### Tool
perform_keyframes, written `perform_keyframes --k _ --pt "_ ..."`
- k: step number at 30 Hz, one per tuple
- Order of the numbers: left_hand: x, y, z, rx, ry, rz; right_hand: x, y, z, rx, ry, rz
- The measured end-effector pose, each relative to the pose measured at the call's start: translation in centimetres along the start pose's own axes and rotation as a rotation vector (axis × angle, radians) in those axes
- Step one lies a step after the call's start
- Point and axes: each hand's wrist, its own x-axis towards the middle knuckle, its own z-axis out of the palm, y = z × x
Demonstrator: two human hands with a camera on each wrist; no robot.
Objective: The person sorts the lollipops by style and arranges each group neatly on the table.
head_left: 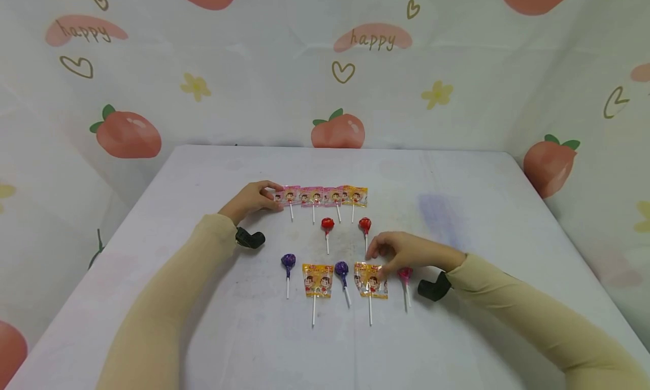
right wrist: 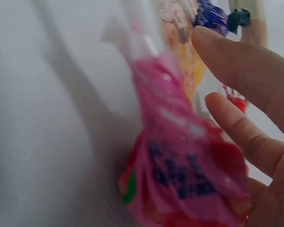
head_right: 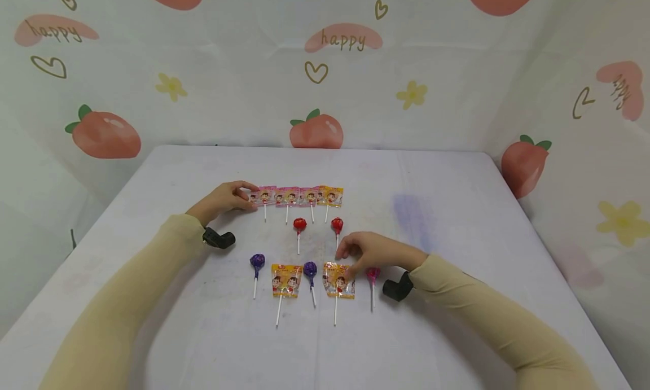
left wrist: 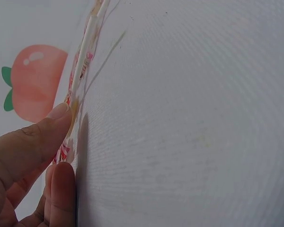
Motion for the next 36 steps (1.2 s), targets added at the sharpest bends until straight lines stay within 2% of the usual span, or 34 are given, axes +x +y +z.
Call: perform_keyframes --k 11,18,36 --pt "0.03 0.11 -0.09 0.011 0.001 -0.011 0.16 -0.57 0.39 -0.134 -0.005 -0.042" --pt "-0.13 0.11 -0.15 0.019 -0.002 -0.005 0.4 -0.48 0.46 -0.167 -0.01 -0.047" --pt "-0.08 0.02 0.04 0.014 -0.003 -0.015 0.05 -0.81 0.08 -0.008 -0.013 0.008"
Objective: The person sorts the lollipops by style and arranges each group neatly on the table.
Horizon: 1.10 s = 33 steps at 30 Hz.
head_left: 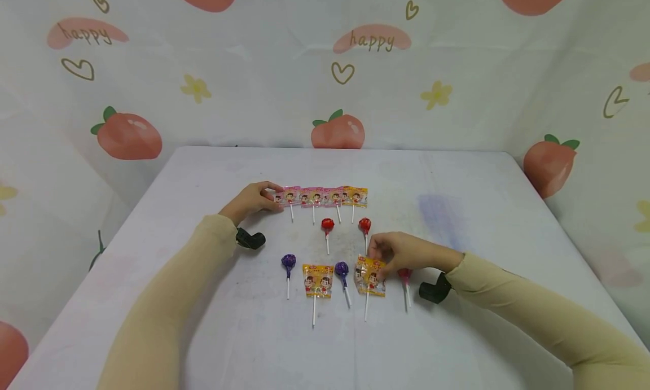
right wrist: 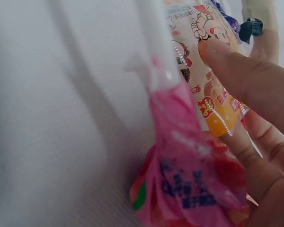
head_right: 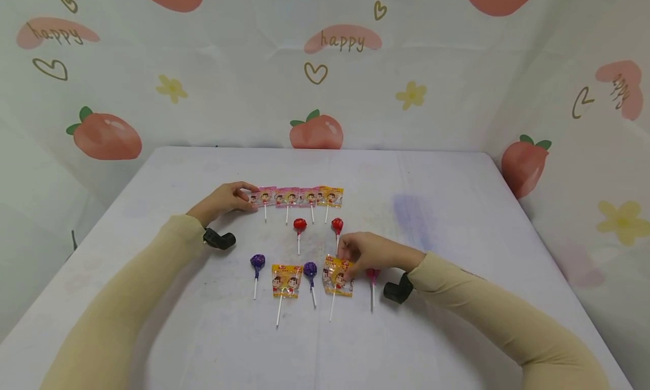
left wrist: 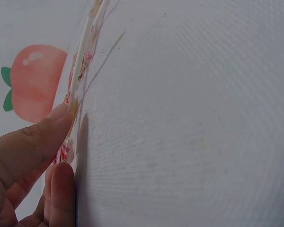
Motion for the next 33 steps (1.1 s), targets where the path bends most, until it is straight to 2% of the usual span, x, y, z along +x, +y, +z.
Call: perform_keyframes --k 10,17,25,33 --pt "-0.2 0.1 0.0 0.02 0.002 0.012 -0.3 0.3 -0.6 0.021 0.07 -0.054" --pt "-0.2 0.1 0.0 0.005 -0.001 0.008 -0.7 0.1 -1.3 0.095 0.136 -0.064" --pt "-0.1 0.0 0.1 0.009 0.0 0.004 -1.0 0.3 -1.7 0.179 0.195 -0.145" --pt "-0.1 0.1 0.0 0.009 0.007 0.008 -1.3 -0.8 -3.0 0.22 0.336 -0.105"
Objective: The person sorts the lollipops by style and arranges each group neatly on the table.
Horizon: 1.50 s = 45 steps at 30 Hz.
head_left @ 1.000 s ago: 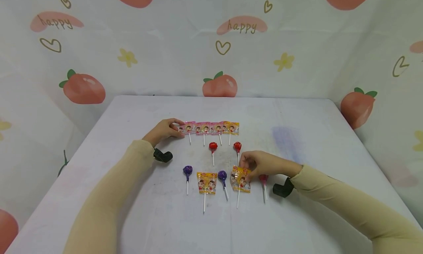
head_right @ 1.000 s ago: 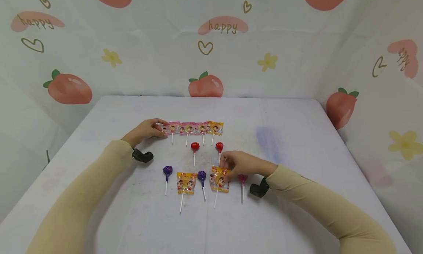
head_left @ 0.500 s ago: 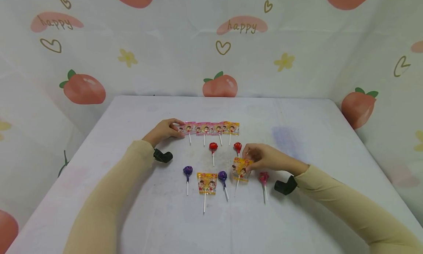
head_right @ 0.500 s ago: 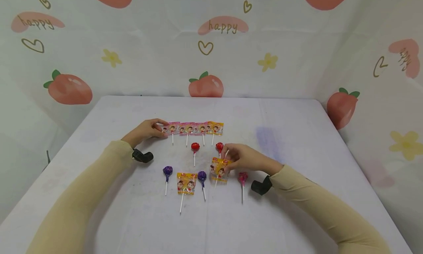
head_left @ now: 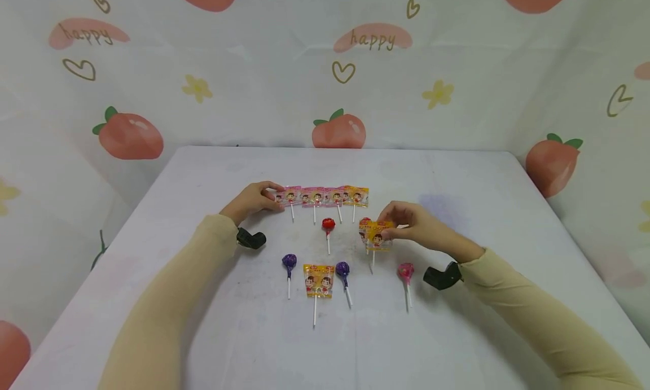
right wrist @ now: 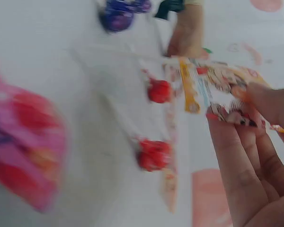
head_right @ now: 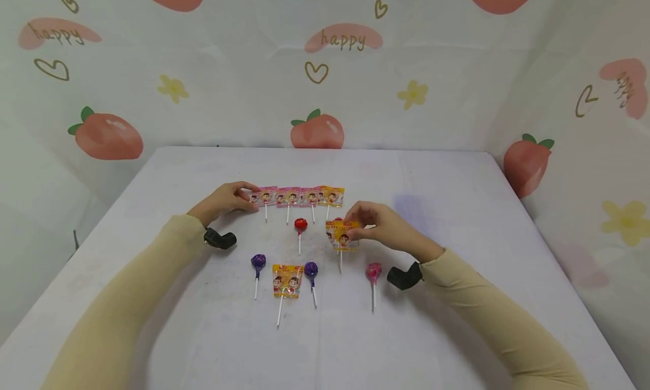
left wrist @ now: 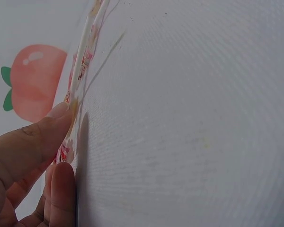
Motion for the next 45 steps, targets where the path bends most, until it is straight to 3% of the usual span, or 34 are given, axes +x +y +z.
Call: perform_keyframes --k 6,12,18,23,37,45 --pt "0.0 0.2 0.1 -0.014 0.001 0.0 0.2 -1.0 -2.1 -0.024 0.151 0.014" --pt "-0.2 0.2 0.0 -0.014 0.0 -0.002 0.6 -1.6 -4.2 -0.063 0.307 -0.026" --pt "-0.2 0.1 -0.1 -0.015 -0.002 -0.004 1.7 -1.1 -5.4 -0.015 0.421 -0.071" --pt "-0.2 0.1 0.0 -0.012 0.003 -0.002 3.2 0.4 -5.8 0.055 0.489 -0.052" --pt "-0.1 0.1 0.1 -0.014 -0.002 -0.005 6.6 4.1 -4.8 0.027 0.43 0.185" --pt "-0.2 0.2 0.0 -0.006 -0.002 -0.001 7.9 5.6 -4.3 -0.006 0.321 0.313"
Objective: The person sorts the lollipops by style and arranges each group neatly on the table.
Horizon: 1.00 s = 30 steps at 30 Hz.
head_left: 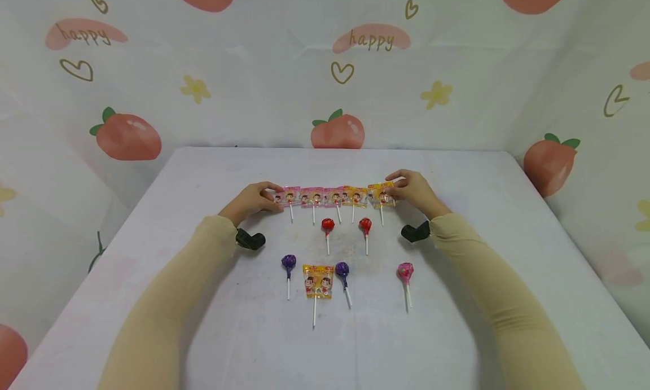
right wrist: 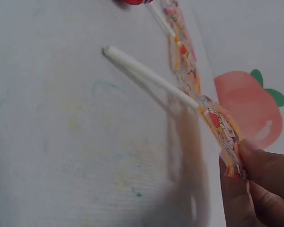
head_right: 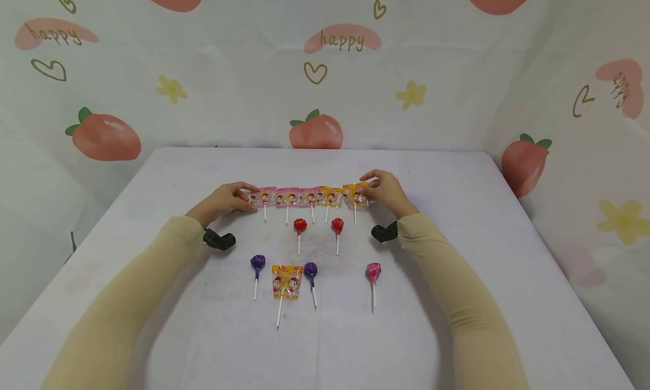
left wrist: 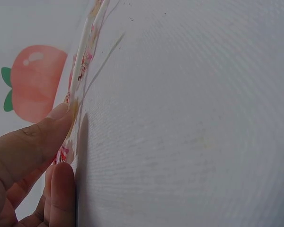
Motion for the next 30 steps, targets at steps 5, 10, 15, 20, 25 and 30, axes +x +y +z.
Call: perform_keyframes --k 5,10,15,20,25,30 --pt "0.02 -0.07 -0.06 0.016 -0.003 0.0 0.32 0.23 0.16 -0.007 -0.04 0.035" --pt "0.05 -0.03 -0.08 0.009 -0.006 -0.003 0.42 0.23 0.14 -0.124 -0.022 0.063" --pt "0.09 -0.03 -0.1 0.009 -0.007 -0.004 0.52 0.22 0.16 -0.169 -0.017 0.091" --pt "0.09 -0.13 -0.14 0.013 -0.006 -0.002 0.68 0.3 0.23 -0.172 -0.019 0.106" --pt "0.07 -0.03 -0.1 0.002 -0.003 -0.002 0.7 0.29 0.21 -0.211 -0.009 0.109" --pt "0.12 0.04 -0.04 0.003 -0.003 0.0 0.63 0.32 0.18 -0.22 0.003 0.095"
